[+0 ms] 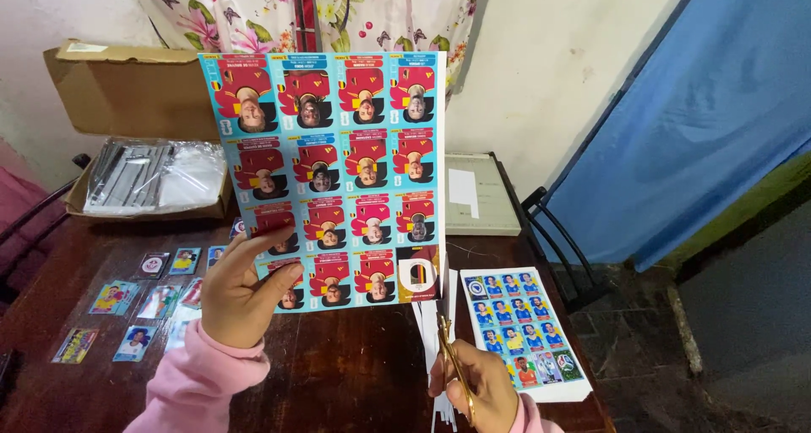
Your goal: Cutting out sports player stickers from a printed sheet using scissors.
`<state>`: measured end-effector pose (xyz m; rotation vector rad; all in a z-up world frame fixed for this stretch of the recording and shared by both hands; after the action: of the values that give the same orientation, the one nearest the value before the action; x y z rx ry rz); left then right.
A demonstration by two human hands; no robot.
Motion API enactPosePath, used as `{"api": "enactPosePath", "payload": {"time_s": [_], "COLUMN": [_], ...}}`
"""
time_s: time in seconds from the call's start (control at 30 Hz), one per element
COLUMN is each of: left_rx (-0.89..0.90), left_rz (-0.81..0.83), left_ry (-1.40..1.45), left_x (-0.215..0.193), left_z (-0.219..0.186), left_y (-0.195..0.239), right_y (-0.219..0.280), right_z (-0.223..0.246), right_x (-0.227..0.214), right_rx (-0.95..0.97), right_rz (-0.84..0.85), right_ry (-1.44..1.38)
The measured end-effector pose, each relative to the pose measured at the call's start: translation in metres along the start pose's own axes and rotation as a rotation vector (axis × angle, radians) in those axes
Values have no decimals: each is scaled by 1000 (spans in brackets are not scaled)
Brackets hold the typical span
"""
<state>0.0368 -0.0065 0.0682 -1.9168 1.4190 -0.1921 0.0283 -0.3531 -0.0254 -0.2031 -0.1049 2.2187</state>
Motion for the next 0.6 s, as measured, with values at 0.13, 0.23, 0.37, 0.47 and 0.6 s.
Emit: {"api": "enactPosePath", "payload": {"time_s": [0.13,0.23,0.37,0.47,0.6], "left_rx": [34,-37,-19,2,9], "left_rz": [-2,-4,-1,-9,-16], "left_ry": [-2,-7,23,26,30], "left_x": [2,2,4,5,5], "left_z": [-2,-2,-5,-6,-5], "left_y": [0,3,2,3,3], "right_y": [4,4,4,6,7], "right_z": [-5,-4,2,-6,-18], "right_x": [-3,-2,-1,-3,-3], "right_rx": [22,-4,29,0,-7], "right_rz": [-16,-9,-35,-29,-57], "right_ry": [19,-11,20,13,43]}}
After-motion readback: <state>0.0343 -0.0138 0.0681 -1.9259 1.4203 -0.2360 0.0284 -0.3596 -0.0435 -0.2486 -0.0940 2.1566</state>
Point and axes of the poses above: each hand's wrist, its own y-axis away from the middle knuckle, its own x-axis out of the palm, z = x × y, the point moved 1 cm from there along -y, towards the middle knuckle, and after that the axes turned 6 degrees about z, right-handed, at the moved point
